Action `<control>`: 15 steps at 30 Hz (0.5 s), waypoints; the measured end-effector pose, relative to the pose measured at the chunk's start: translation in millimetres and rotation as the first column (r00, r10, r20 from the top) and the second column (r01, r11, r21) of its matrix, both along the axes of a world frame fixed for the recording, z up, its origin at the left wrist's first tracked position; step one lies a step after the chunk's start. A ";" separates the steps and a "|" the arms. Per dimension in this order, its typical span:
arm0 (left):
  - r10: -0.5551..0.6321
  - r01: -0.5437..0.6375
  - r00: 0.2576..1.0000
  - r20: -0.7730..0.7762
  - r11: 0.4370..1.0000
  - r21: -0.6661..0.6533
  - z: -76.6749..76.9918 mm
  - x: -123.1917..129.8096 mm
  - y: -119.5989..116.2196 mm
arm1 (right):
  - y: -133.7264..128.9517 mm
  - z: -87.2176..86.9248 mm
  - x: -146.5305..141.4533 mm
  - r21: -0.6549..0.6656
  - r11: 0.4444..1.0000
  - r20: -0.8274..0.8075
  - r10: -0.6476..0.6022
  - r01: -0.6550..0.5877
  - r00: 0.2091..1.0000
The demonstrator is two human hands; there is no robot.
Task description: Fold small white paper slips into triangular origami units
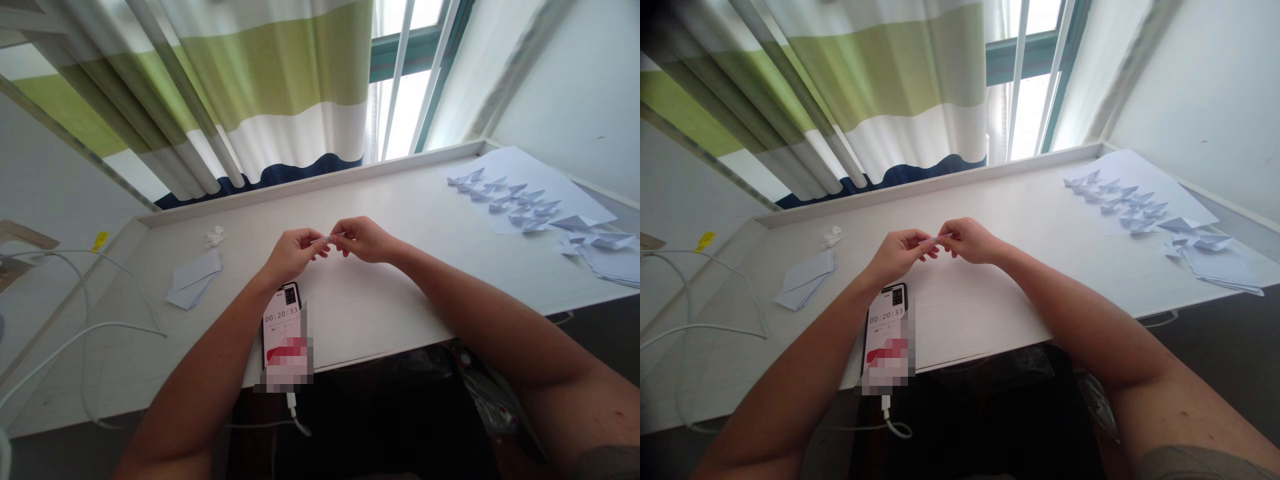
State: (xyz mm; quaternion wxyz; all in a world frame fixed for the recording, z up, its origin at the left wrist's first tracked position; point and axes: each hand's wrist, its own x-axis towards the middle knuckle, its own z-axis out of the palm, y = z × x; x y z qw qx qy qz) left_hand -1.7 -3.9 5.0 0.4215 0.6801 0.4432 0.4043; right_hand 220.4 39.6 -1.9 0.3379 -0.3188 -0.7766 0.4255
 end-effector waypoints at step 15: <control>0.107 -0.111 0.993 0.041 0.986 0.124 1.4 9.4 -6.1 | -0.8 -4.4 -11.1 -0.193 0.980 -0.393 -0.042 -0.037 0.919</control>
